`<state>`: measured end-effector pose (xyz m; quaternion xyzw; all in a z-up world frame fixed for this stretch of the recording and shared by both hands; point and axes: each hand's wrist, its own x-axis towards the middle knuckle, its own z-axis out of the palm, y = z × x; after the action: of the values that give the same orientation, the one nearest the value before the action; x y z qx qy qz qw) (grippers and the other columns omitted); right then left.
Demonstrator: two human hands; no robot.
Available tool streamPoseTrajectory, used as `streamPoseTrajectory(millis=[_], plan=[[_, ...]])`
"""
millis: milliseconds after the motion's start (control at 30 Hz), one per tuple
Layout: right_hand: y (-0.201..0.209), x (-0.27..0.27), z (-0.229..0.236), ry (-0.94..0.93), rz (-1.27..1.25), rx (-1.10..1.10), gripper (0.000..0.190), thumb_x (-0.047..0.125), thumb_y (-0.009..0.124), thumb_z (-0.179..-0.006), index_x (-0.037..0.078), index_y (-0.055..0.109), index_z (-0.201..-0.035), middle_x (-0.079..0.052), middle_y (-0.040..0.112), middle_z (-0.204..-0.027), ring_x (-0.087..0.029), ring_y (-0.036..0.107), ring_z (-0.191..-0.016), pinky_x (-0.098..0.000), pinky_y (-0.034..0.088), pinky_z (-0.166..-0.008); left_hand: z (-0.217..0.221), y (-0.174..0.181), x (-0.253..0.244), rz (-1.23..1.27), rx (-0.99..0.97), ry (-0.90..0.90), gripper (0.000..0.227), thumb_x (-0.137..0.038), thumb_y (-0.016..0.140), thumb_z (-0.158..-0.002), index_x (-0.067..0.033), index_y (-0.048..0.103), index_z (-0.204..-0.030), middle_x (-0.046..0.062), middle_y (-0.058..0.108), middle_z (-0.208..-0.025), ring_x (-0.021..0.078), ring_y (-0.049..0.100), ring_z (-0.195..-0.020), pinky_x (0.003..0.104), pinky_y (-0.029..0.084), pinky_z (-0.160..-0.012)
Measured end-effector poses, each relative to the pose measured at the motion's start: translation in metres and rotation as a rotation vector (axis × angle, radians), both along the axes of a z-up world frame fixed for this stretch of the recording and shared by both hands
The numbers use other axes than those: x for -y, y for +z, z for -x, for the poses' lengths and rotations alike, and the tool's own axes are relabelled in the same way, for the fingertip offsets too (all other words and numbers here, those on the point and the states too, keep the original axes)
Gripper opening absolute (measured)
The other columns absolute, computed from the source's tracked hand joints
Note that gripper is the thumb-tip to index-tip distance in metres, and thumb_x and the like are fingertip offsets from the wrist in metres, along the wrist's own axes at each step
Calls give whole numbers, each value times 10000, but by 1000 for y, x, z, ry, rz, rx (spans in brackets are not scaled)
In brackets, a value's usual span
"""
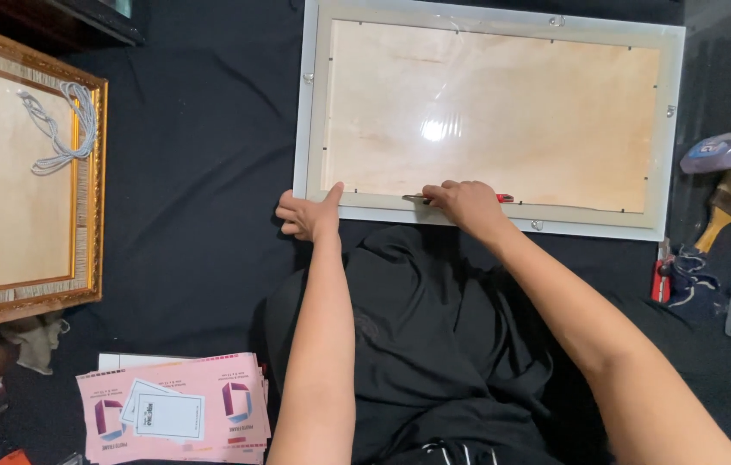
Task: Trimming the protective plastic film from a picture frame using a utility knife
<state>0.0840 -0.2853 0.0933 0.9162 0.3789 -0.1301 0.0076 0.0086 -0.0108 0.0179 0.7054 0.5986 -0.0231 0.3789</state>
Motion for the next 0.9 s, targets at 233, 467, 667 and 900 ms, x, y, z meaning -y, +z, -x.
streamPoseTrajectory(millis=[233, 467, 667, 900], plan=[[9, 21, 0, -8, 35, -4, 280, 418, 568, -1015, 348, 652, -1273, -7, 709, -871, -286, 758, -772, -396, 600, -733, -1, -1, 4, -10, 21, 5, 939, -464, 930, -697, -180, 288, -1321, 74, 249, -1322, 340, 256, -1249, 525, 331, -1026], [10, 24, -1, -5, 34, -1, 302, 442, 565, -1011, 332, 657, -1278, -11, 706, -862, -285, 759, -765, -399, 601, -730, -2, 23, 10, 2, -19, -59, 1100, -530, 962, -620, -159, 257, -1378, 97, 223, -1393, 375, 239, -1300, 556, 308, -1074], [12, 49, -5, -20, 79, 4, 274, 439, 564, -1015, 347, 676, -1248, -1, 711, -860, -276, 761, -767, -391, 603, -736, -1, 18, 9, -14, -34, -73, 1120, -550, 961, -608, -151, 258, -1384, 98, 228, -1395, 383, 252, -1301, 564, 316, -1073], [26, 47, -2, -36, 122, 29, 262, 424, 587, -1005, 359, 672, -1244, 10, 711, -857, -255, 761, -759, -375, 605, -730, -2, 17, 10, -37, -33, -73, 1088, -563, 949, -626, -161, 258, -1364, 87, 239, -1358, 363, 255, -1273, 550, 317, -1054]])
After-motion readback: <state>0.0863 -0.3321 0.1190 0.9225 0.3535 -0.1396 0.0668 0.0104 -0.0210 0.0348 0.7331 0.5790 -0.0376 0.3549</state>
